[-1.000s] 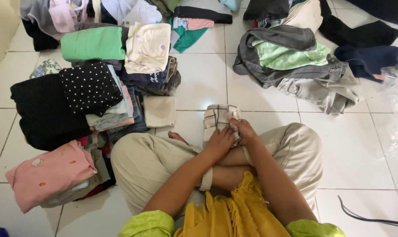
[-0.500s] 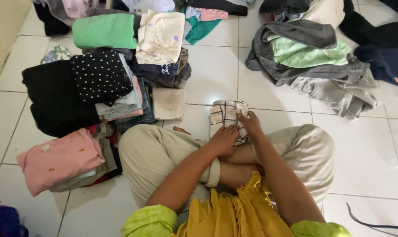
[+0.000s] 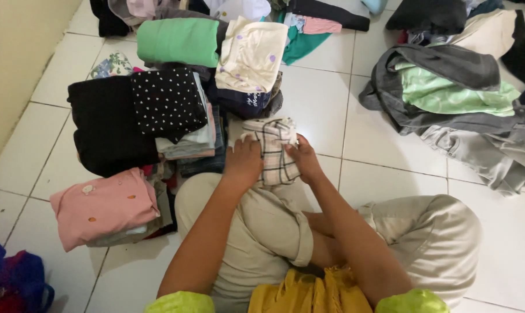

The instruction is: Folding and stacking various items of clothing from a large pile on the floor into organized stacks.

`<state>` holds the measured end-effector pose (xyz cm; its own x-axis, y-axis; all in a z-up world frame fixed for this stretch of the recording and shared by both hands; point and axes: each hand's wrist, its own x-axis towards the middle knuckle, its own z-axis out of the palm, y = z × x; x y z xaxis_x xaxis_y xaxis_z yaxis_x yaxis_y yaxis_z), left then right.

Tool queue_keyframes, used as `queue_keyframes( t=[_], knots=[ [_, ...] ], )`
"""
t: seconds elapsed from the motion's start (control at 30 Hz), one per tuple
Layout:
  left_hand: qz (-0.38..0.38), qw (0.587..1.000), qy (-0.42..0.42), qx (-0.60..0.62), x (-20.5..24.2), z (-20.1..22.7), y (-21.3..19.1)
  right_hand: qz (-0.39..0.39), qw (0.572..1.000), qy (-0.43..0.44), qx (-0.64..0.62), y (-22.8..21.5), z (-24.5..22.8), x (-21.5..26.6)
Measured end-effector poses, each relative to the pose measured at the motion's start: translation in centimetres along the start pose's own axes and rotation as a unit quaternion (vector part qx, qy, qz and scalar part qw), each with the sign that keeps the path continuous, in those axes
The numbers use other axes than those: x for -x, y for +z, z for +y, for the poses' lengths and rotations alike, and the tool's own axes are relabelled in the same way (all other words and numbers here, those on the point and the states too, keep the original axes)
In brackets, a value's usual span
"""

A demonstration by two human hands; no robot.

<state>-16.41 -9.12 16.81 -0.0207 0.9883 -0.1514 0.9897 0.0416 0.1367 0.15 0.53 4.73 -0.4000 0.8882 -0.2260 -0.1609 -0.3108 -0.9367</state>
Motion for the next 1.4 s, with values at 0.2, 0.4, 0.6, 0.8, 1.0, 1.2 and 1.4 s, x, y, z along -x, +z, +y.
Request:
queue_keyframes(
  t=[0.2, 0.4, 0.6, 0.8, 1.0, 1.2, 1.4],
  knots=[
    [-0.078, 0.987, -0.119, 0.072, -3.6, -3.7, 3.8, -0.013, 0.999, 0.049, 0.02, 2.6, 7.2, -6.2],
    [-0.119, 0.98, -0.119, 0.109, -6.9, -6.5, 9.1, 0.018, 0.99, 0.126, 0.06, 1.3, 7.8, -6.6],
    [-0.113, 0.962, -0.192, 0.159, -7.8, -8.2, 10.1, 0.056, 0.989, 0.139, -0.005, -4.8, 5.3, -4.6],
    [-0.139, 0.967, -0.186, 0.105, -9.2, -6.1, 10.7, 0.115, 0.966, 0.127, 0.195, -12.8, 4.6, -1.6],
    [-0.296, 0.932, -0.209, -0.004, -7.7, 0.7, 2.8, 0.191, 0.921, 0.125, 0.315, -10.9, 2.9, 0.3],
    [-0.221, 0.941, -0.249, -0.064, -13.5, -0.1, 12.5, 0.195, 0.921, 0.124, 0.314, -10.6, 2.9, 0.4],
    [-0.1, 0.932, -0.348, 0.023, -18.2, -2.6, 21.2, 0.166, 0.926, 0.158, 0.301, -9.0, 0.4, 1.7]
  ],
)
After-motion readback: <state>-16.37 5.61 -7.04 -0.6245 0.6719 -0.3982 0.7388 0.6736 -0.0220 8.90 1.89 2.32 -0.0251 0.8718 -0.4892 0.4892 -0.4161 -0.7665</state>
